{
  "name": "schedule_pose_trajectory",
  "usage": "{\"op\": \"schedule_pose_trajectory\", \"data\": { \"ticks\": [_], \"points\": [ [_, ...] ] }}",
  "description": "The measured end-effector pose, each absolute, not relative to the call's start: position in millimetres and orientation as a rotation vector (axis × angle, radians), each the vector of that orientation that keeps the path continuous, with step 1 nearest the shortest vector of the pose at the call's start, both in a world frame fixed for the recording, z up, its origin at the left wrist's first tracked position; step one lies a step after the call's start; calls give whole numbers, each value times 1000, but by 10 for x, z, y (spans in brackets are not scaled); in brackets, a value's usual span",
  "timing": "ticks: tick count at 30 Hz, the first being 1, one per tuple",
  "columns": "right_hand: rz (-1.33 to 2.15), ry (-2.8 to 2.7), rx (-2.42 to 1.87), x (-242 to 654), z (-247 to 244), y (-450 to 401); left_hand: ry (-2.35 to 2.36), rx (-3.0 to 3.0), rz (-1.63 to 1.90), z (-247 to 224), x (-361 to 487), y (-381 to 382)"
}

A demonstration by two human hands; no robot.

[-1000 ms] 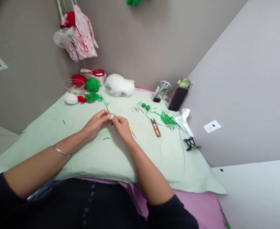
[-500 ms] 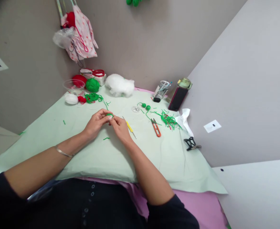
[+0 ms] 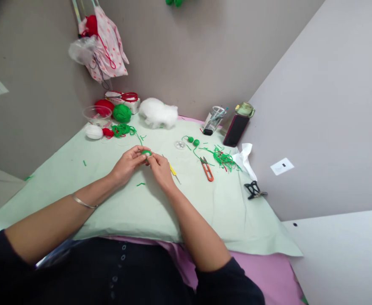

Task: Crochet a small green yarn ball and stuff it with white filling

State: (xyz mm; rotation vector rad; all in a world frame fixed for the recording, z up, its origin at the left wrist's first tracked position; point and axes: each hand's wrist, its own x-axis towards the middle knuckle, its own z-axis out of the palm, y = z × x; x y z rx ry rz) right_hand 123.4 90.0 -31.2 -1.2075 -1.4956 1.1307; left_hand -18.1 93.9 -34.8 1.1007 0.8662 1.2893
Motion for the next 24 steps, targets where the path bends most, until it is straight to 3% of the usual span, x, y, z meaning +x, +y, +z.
{"op": "schedule_pose_trajectory", "data": {
  "ticks": [6, 24],
  "points": [
    [1202, -1553, -1193, 1250, -323, 919, 940, 1187, 1343, -337, -190, 935],
    [805, -1704, -1425, 1216, -327, 917, 859, 1106, 1254, -332, -158, 904]
  ]
}}
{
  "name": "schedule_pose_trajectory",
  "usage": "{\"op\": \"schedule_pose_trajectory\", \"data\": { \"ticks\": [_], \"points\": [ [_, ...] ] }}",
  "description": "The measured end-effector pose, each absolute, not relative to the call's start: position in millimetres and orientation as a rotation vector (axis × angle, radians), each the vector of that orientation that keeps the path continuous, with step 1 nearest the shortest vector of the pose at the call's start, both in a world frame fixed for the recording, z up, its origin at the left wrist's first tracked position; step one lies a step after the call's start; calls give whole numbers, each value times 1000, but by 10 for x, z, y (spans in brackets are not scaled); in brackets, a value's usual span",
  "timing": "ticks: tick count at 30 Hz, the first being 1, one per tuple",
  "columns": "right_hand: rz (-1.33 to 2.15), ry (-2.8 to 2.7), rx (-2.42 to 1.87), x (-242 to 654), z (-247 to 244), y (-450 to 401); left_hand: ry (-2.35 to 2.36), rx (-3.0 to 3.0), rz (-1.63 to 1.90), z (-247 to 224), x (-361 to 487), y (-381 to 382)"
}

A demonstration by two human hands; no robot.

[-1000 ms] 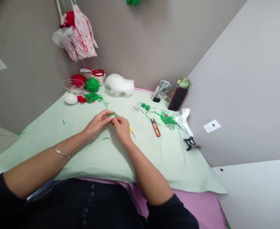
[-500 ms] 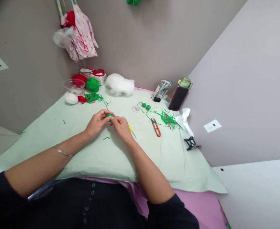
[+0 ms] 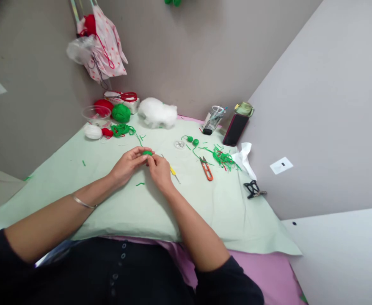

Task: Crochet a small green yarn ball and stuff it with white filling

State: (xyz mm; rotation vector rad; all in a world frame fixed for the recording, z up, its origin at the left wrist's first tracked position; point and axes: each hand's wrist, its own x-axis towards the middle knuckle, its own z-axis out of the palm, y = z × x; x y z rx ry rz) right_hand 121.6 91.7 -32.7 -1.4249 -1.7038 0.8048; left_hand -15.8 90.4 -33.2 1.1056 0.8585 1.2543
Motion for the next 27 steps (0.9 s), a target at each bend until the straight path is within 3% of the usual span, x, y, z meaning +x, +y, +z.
{"op": "schedule_pose_trajectory", "data": {
  "ticks": [14, 27],
  "points": [
    [559, -1953, -1508, 1119, -290, 738, 1009, 1263, 1328, -356, -185, 969],
    [607, -1893, -1490, 1281, -140, 732, 1005, 1325, 1214, -412, -250, 1036]
  ]
}}
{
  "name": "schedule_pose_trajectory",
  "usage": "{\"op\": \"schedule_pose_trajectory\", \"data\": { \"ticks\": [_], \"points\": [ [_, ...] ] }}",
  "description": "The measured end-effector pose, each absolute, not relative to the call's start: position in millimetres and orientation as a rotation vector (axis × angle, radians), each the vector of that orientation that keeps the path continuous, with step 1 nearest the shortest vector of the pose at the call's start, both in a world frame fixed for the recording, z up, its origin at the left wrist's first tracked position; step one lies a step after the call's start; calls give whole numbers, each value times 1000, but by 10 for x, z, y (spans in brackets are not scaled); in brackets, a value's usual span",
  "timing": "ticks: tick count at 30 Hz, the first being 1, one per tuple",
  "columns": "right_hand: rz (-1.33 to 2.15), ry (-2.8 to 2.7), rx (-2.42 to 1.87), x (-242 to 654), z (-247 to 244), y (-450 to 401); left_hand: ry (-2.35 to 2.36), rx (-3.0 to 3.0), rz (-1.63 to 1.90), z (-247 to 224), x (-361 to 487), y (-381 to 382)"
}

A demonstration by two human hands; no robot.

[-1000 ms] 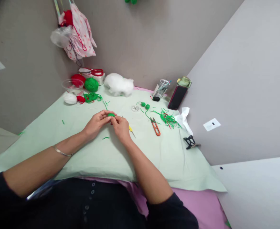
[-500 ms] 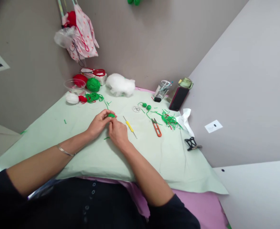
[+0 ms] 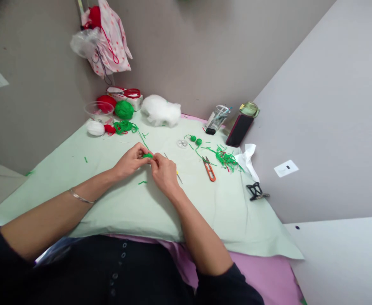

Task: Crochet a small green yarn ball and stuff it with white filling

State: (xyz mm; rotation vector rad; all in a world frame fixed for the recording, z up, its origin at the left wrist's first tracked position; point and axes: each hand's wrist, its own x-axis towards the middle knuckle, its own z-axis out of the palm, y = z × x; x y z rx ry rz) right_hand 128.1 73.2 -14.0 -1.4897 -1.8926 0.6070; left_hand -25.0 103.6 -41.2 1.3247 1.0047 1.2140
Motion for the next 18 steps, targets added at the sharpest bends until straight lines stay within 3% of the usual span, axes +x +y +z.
{"op": "schedule_pose_trajectory", "data": {
  "ticks": [18],
  "points": [
    [602, -1798, -1495, 1334, -156, 816, 870, 1150, 1121, -348, -237, 963]
  ]
}}
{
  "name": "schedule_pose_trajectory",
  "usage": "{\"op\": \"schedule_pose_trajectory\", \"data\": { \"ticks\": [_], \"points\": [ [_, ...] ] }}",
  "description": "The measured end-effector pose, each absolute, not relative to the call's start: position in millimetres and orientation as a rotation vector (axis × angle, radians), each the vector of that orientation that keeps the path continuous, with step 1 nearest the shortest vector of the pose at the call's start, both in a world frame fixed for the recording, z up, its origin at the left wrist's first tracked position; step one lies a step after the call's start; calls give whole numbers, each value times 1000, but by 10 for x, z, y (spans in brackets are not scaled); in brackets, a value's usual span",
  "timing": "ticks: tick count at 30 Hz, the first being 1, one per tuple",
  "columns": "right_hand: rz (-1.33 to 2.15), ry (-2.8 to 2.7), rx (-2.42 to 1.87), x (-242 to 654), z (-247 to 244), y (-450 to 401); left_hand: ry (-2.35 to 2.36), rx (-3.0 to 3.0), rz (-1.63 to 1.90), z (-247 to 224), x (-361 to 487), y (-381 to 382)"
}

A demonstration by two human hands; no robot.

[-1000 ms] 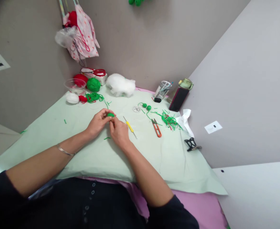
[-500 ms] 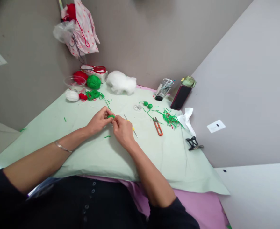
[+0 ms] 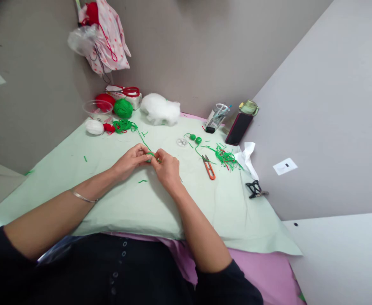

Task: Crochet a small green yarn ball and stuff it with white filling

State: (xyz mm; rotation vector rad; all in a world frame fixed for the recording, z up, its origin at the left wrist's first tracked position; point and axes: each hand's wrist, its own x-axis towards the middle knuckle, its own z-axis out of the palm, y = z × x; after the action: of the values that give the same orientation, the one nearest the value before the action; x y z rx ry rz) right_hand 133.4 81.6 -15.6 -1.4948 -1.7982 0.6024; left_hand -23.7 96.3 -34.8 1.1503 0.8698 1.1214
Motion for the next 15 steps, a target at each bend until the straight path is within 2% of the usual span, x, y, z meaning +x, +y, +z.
{"op": "schedule_pose_trajectory", "data": {
  "ticks": [9, 15],
  "points": [
    [851, -1814, -1398, 1417, -140, 819, 793, 1213, 927, -359, -279, 991],
    [945, -1835, -1359, 1425, -123, 795, 881, 1262, 988, -426, -238, 1000]
  ]
}}
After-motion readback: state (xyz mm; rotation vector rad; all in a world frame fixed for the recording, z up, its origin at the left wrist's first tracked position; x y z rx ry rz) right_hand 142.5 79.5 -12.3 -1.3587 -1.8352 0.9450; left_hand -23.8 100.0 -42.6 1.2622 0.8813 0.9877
